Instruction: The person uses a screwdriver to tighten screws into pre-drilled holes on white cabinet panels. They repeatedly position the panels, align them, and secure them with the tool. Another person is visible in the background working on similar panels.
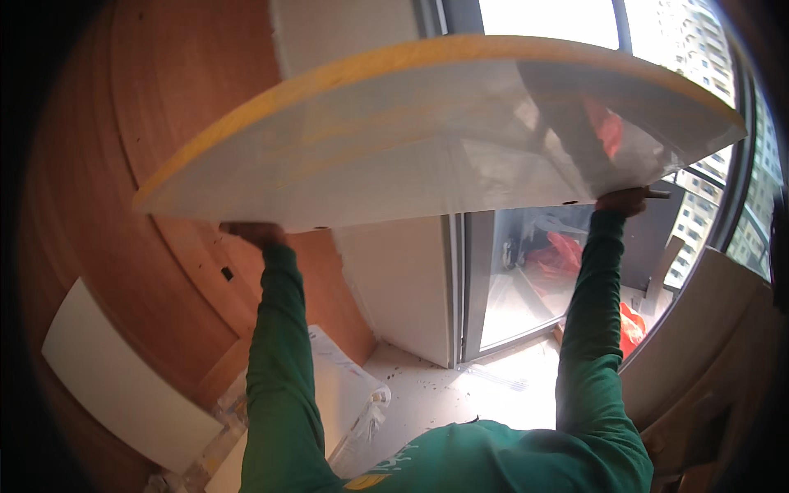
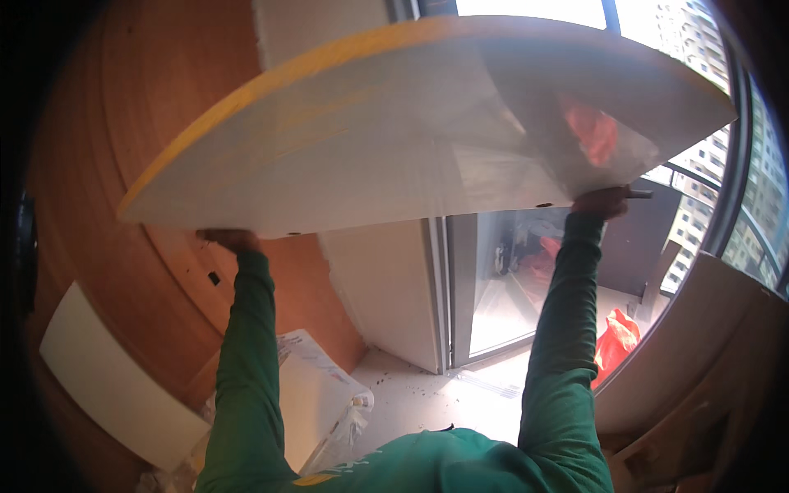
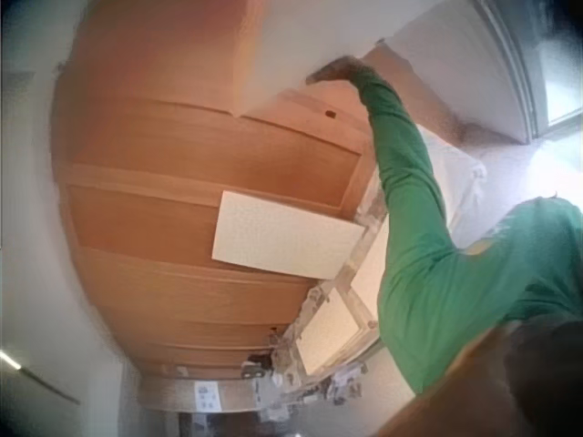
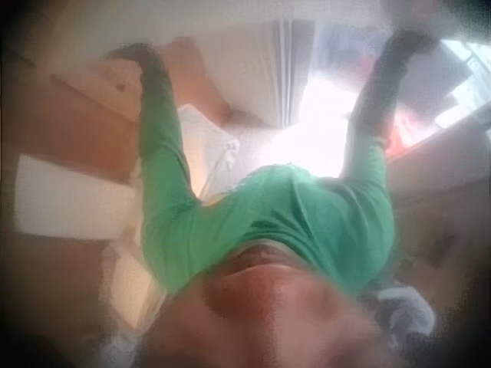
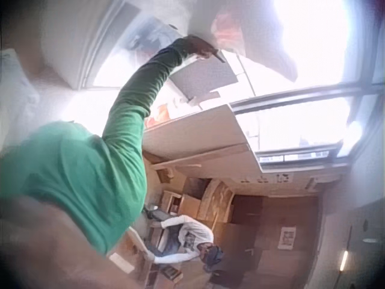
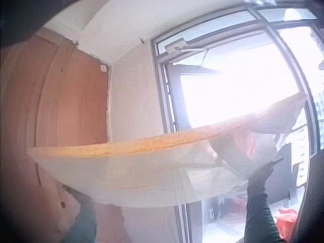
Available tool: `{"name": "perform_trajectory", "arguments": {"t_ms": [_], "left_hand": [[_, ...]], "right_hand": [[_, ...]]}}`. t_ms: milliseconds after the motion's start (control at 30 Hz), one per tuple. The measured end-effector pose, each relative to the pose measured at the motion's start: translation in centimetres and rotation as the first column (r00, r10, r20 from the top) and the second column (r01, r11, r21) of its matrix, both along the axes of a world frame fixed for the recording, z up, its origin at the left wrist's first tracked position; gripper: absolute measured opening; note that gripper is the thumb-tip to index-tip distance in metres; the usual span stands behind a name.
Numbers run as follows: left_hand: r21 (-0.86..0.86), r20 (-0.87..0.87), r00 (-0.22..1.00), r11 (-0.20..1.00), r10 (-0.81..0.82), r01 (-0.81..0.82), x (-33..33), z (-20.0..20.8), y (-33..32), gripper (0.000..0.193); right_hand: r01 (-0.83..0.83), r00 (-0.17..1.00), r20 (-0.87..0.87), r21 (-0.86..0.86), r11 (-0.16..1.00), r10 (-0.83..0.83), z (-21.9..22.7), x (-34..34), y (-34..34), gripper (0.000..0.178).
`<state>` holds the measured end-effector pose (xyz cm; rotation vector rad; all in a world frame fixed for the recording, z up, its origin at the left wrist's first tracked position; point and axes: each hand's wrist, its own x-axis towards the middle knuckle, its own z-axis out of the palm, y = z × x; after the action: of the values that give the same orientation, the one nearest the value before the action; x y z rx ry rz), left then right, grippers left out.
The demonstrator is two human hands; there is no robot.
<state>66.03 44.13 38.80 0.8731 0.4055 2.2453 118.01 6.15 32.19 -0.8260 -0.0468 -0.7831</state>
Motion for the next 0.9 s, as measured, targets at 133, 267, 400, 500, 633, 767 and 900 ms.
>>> {"name": "perform_trajectory", "arguments": {"t_ms": [133,267,400,500,633,767,900], "left_hand": [[-0.106,-0.091,0.995,0.993,0.036,-0.046,0.4,3.7,-3.2,0.093],[-0.231,-0.089,0.995,0.973,-0.039,0.017,-0.5,4.6,-3.7,0.112],[-0.292,-0.130,0.991,0.956,-0.013,-0.026,-2.3,4.9,-5.3,0.111],[-0.074,-0.006,0.998,0.996,0.057,-0.057,-1.8,3.5,-2.2,0.093],[-0.124,-0.079,0.992,0.989,-0.095,0.085,-5.4,-2.7,-6.3,0.073],[-0.190,-0.127,0.985,0.972,0.113,-0.136,-3.3,-1.1,-0.1,0.078],[-0.138,-0.161,0.976,0.976,0.146,-0.169,-5.7,-1.4,0.3,0.097]], "right_hand": [[0.575,0.738,0.239,-0.712,0.403,-0.631,6.7,4.3,-1.1,0.031],[0.212,0.949,0.279,-0.212,0.954,-0.149,7.7,9.1,-0.8,0.025],[0.464,0.697,0.326,-0.884,0.055,-0.638,8.0,3.7,-0.9,0.021],[0.735,0.645,0.527,-0.627,0.259,-0.554,4.2,5.5,-1.0,0.023],[-0.654,0.729,0.294,0.033,0.755,0.618,-1.5,-2.5,-1.0,0.030],[0.035,0.988,0.155,-0.323,0.946,0.016,1.1,1.7,3.5,0.033],[0.079,0.980,-0.122,-0.485,0.871,-0.157,-2.2,1.9,8.4,0.025]]}}
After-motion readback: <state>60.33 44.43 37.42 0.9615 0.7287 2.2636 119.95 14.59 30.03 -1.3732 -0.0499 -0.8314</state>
